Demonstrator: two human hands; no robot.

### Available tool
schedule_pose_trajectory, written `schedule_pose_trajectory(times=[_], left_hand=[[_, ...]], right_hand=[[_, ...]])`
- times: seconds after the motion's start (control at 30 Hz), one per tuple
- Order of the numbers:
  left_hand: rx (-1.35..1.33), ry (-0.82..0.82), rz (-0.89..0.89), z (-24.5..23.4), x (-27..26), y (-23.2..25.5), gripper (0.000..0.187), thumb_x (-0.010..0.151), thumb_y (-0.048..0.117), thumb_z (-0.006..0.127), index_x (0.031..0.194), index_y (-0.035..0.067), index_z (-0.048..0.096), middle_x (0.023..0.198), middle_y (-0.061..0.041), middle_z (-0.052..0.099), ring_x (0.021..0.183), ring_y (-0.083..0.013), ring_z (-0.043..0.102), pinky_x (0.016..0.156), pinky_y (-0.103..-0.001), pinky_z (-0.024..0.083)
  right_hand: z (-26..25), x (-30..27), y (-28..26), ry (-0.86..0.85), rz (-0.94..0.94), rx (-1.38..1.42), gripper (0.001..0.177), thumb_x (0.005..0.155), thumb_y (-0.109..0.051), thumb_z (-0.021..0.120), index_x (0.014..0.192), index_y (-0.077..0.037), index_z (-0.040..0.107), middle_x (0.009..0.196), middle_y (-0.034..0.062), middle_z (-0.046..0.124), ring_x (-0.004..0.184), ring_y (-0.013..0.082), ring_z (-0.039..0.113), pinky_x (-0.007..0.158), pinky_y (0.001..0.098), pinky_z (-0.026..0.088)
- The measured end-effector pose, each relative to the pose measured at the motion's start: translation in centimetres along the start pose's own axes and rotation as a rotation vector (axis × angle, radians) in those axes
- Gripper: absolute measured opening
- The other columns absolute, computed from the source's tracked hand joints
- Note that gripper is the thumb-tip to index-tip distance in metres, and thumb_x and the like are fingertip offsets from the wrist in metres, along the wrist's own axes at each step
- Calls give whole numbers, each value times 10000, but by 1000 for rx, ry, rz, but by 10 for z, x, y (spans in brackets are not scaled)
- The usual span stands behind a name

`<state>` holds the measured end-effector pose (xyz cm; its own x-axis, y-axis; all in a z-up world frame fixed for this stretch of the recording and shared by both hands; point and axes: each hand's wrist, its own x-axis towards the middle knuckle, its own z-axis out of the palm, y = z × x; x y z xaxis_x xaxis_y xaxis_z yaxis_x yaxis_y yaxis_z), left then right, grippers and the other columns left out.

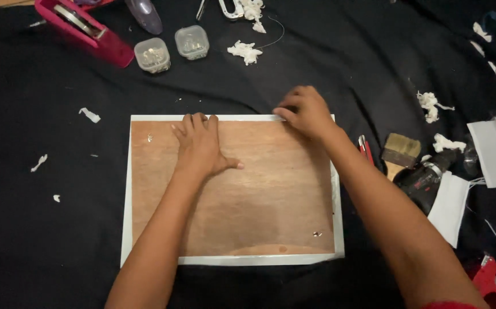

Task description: Securing a wooden backing into a picture frame using a hand tool and attaching a hanging string.

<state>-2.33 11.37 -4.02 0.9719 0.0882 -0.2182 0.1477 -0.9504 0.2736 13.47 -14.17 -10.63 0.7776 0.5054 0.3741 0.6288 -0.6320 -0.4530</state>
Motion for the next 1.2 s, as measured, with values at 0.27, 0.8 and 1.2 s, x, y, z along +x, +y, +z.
schedule_pose_trajectory(times=[0.27,0.8,1.2], left_hand=[[-15,23,2,-23,-15,11,1243,476,539,1005,1427,-34,446,1329,-232,412,1370,-504,271,1002,-810,330],[-59,16,37,-16,-12,1,1215,515,486,1010,1432,-79,446,1313,-267,412,1361,-534,259,1018,-847,246],[-67,-47,8,-7,-4,-4,1177,545,465,1006,1435,-77,458,1312,-272,430,1362,-515,268,1037,-836,235]], right_hand=[[25,75,-70,-767,261,-82,263,713,-479,879,909,-312,827,921,-22,788,935,272,752,814,421,577],[26,83,-85,-819,274,-17,181,762,-397,847,839,-233,835,862,24,790,896,282,749,806,393,577],[-13,69,-92,-574,314,179,333,927,-346,746,1063,-46,789,1057,215,763,1037,431,708,916,518,536]])
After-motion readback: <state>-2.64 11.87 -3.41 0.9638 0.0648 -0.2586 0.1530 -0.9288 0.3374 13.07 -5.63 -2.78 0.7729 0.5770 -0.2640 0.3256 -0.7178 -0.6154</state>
